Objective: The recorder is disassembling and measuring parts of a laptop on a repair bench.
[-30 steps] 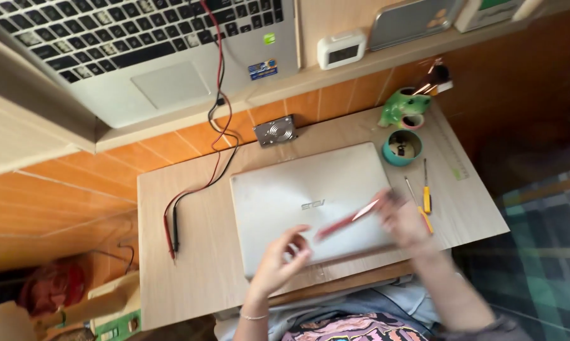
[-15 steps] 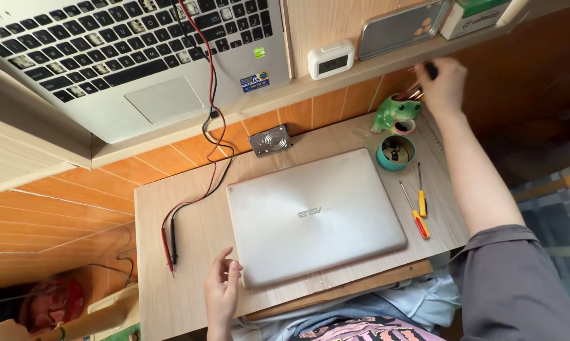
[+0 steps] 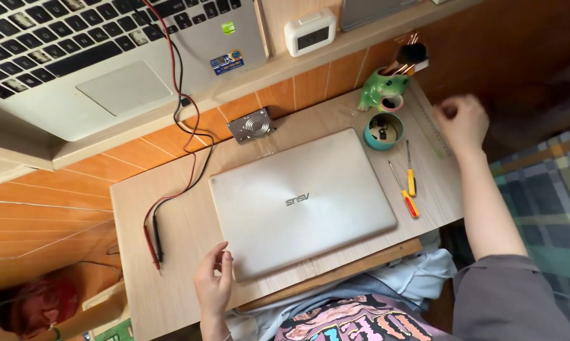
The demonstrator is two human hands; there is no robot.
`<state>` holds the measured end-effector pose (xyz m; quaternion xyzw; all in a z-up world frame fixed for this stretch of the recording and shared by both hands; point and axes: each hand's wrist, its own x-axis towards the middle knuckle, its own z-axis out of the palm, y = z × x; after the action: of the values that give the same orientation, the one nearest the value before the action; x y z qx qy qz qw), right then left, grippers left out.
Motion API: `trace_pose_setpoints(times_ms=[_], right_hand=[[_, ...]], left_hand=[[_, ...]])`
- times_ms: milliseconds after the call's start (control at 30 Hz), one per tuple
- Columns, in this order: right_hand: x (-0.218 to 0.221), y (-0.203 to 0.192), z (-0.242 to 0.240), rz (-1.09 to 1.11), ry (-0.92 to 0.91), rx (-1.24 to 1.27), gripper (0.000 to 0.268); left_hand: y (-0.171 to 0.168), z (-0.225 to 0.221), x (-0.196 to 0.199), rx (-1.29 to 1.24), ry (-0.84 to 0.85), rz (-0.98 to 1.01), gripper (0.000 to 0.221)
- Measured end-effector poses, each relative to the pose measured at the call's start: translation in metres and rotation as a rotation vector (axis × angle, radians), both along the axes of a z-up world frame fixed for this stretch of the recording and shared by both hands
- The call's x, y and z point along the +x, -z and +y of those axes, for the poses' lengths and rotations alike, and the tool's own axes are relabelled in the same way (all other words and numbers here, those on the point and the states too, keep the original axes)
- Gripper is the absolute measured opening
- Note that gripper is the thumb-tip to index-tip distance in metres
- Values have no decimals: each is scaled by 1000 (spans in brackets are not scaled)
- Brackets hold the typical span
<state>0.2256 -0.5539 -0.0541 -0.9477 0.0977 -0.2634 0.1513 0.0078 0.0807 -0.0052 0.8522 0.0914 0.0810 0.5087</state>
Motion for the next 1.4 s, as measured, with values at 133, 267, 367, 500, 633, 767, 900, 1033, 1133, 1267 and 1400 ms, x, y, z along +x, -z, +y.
trace_pose_setpoints(times_ms=[133,267,367,500,633,767,900,1033,1133,1267,1400], right_hand=[[-24,25,-13,293,72,33,57],[-32,94,-80,387,153,-38,111],[-53,83,-86,589,130,463,90],[-105,78,-111,523,105,755,44],[-183,43,-92,242,124,628,22],[-231,14,-13,-301,10,1095,16],[-245,12,111,35,-384,1567,31],[-235,-1,228,552,-514,1481,35],[-235,-2,269,757,-623,1488,33],[-220,2,250,733,-608,1462,28],[-192,-33,188,325,-99,674,29]], left_hand=[[-9,-13,10,80,52,-47,23],[-22,-26,17,130,94,-84,18],[-25,-28,17,145,113,-103,17],[-24,-29,18,106,138,-115,15],[-27,-41,21,103,153,-128,14],[-25,-68,25,12,257,-162,14],[-20,-110,26,-186,509,-26,14],[-28,-144,22,-260,619,-13,22],[0,-143,16,-642,547,227,28],[31,-116,27,-580,354,373,31],[19,-104,45,-176,298,364,30]])
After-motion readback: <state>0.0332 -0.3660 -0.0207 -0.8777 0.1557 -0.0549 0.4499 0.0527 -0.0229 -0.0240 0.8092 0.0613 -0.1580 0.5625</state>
